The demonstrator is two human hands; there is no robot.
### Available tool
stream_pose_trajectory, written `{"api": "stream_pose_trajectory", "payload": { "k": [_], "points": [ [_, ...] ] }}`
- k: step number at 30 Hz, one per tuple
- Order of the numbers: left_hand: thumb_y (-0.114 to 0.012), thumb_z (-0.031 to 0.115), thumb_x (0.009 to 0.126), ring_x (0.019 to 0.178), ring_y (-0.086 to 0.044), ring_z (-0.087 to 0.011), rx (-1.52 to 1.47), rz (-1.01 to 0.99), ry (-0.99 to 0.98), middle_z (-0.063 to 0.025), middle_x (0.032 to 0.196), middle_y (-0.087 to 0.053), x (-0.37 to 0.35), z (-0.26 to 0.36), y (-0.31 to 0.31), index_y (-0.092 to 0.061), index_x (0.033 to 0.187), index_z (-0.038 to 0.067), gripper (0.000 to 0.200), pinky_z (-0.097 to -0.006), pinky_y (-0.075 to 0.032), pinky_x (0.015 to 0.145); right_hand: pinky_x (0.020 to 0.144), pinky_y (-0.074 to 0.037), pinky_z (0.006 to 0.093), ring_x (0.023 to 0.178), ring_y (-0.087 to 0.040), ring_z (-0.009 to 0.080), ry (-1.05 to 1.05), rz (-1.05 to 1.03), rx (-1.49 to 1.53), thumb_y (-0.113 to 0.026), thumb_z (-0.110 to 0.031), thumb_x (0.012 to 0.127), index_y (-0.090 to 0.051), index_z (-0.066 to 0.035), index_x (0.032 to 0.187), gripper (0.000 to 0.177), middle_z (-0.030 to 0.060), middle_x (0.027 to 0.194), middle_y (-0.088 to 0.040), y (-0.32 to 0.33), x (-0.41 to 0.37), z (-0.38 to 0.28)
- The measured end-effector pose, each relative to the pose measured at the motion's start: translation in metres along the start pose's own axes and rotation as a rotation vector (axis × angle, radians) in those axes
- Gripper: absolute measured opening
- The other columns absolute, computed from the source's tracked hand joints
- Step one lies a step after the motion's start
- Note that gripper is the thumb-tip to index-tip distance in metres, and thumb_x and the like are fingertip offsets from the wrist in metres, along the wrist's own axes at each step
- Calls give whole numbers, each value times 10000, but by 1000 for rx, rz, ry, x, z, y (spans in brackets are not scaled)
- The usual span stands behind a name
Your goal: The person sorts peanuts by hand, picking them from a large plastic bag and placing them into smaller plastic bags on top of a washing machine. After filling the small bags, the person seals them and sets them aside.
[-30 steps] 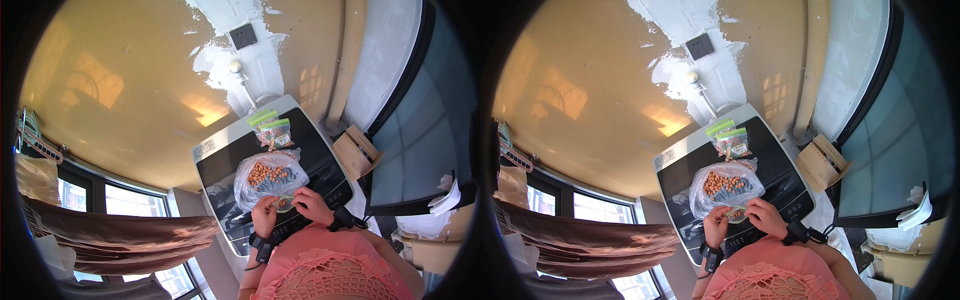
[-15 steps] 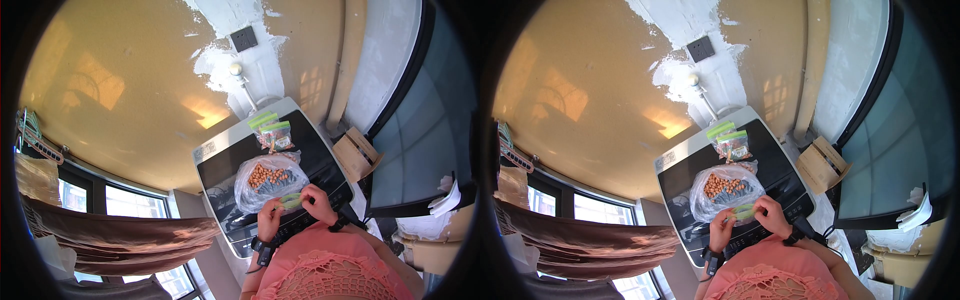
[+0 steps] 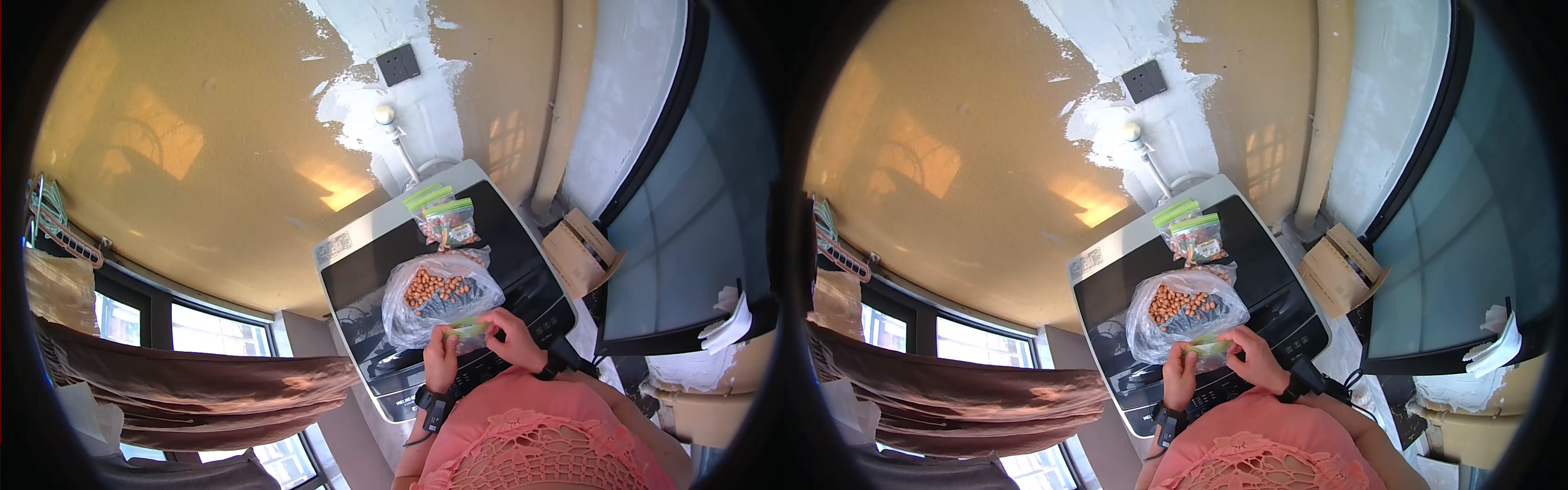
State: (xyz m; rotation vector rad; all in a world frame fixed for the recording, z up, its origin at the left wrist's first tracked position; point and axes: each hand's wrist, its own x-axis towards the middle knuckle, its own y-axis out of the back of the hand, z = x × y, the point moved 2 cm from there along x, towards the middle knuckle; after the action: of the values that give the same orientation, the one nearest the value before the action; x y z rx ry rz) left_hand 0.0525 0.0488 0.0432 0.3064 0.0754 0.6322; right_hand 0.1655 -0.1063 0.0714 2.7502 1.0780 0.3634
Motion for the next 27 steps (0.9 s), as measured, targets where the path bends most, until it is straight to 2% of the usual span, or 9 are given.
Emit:
{"api": "stream_pose_trajectory", "payload": {
  "k": [2, 4, 5, 6, 7, 10, 14, 19, 27],
  "points": [
    [-580, 139, 1021, 676, -617, -238, -16, -4, -6, -138, 789, -652, 0, 2, 1, -620, 1039, 17, 130, -356, -487, 646, 773, -529, 297, 851, -652, 186, 62, 1, -36, -654, 43, 801, -650, -28, 1071, 280, 94, 1001, -619, 1, 1, -1],
    [-593, 148, 1018, 837, -688, -269, -34, -54, -35, -157, 958, -718, 0, 10, 2, -673, 1081, 7, 174, -348, -524, 767, 806, -539, 321, 890, -666, 221, 124, 3, -71, -672, 17, 812, -652, -23, 1041, 234, 112, 1024, -627, 2, 2, -5],
    [-593, 148, 1018, 837, -688, -269, -35, -54, -35, -157, 958, -718, -1, 11, 3, -673, 1081, 7, 174, -348, -524, 767, 824, -535, 335, 921, -666, 246, 147, 9, -86, -700, -10, 817, -656, -23, 1005, 194, 118, 1020, -629, 3, 3, -10],
    [-599, 153, 1016, 918, -700, -281, -13, -37, -77, -162, 1043, -724, -1, 14, 3, -692, 1103, 8, 193, -350, -529, 823, 842, -532, 348, 953, -666, 270, 170, 14, -101, -728, -38, 822, -659, -23, 969, 163, 123, 1017, -631, 3, 3, -14],
    [-605, 158, 1014, 998, -712, -292, 8, -20, -120, -166, 1128, -731, -1, 16, 3, -711, 1126, 9, 214, -352, -533, 879, 842, -532, 348, 953, -666, 270, 170, 15, -102, -728, -38, 822, -659, -23, 969, 163, 123, 1017, -631, 2, 3, -12],
    [-612, 126, 998, 1066, -711, -298, 39, -11, -112, -173, 1197, -721, -2, 22, 3, -720, 1134, 10, 209, -362, -537, 917, 838, -532, 355, 948, -667, 281, 160, 20, -99, -755, -71, 835, -658, -25, 939, 149, 128, 1001, -635, -2, 0, -2],
    [-620, 92, 974, 1050, -713, -287, 74, 10, -148, -160, 1201, -723, -4, 11, -1, -728, 1112, 6, 196, -352, -557, 863, 833, -533, 359, 945, -668, 295, 109, 11, -94, -743, -77, 856, -654, -23, 901, 112, 128, 996, -641, -7, -2, 9],
    [-644, 83, 944, 984, -726, -266, 34, 29, -60, -137, 1177, -737, -8, -5, -5, -744, 1074, 7, 180, -328, -581, 729, 836, -534, 365, 952, -663, 310, 108, -25, -123, -745, -106, 868, -666, -19, 900, 122, 132, 1032, -639, -10, -2, 15],
    [-665, 95, 932, 877, -734, -242, 115, -9, 21, -153, 1101, -742, 0, -14, -8, -759, 1035, 12, 163, -315, -578, 693, 904, -507, 379, 1034, -629, 318, 8, -131, -185, -731, -202, 905, -710, -7, 928, 197, 151, 1096, -622, -13, -4, 25]
  ]
}}
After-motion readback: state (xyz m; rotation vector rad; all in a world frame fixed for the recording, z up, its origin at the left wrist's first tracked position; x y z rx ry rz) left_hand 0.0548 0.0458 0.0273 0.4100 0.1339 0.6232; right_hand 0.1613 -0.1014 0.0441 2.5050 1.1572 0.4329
